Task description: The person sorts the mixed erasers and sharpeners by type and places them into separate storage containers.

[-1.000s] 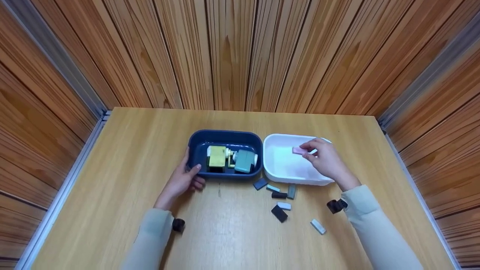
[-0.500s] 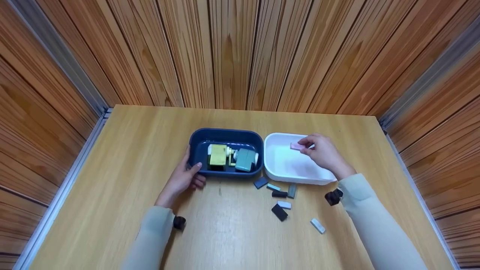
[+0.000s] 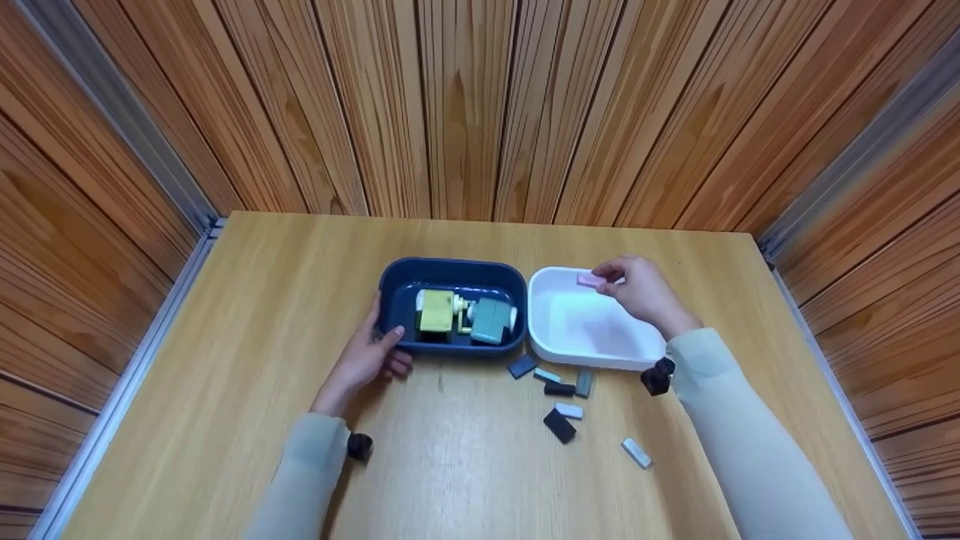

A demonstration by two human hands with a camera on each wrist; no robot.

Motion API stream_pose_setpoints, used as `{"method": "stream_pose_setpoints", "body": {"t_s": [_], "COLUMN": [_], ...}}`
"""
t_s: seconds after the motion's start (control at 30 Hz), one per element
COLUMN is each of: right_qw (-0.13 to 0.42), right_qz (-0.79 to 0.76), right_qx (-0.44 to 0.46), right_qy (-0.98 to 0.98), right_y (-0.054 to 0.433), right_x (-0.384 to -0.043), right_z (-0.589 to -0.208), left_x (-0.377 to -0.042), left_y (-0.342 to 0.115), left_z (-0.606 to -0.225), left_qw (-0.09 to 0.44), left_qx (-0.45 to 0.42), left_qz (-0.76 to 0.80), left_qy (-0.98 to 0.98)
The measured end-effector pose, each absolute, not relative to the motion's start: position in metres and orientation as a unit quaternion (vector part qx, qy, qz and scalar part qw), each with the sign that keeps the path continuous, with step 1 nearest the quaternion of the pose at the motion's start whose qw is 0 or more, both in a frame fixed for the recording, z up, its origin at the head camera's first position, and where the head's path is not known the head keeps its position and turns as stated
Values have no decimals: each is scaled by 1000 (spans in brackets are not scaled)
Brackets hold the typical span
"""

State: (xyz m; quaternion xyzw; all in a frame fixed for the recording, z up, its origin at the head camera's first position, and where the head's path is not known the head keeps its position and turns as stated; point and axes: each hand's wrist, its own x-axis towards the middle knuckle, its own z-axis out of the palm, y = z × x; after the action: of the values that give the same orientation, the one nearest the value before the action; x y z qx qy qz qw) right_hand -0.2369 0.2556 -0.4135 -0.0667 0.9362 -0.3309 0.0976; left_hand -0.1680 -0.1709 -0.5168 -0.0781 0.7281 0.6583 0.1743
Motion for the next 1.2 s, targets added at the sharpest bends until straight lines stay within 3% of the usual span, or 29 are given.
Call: {"method": "stream_pose_setpoints", "body": {"t_s": [1.2], "right_qw": [133], "right_qz": [-387], "right_qx": [10], "right_qy": [913], "right_y": [266], "right_x": [-249], "right_z": [-433], "left_x": [-168], "left_y": [-172], "left_z": [-519], "left_qw": [171], "left_qx": [-68], "left_qz": [659], "left_qy": [729]}}
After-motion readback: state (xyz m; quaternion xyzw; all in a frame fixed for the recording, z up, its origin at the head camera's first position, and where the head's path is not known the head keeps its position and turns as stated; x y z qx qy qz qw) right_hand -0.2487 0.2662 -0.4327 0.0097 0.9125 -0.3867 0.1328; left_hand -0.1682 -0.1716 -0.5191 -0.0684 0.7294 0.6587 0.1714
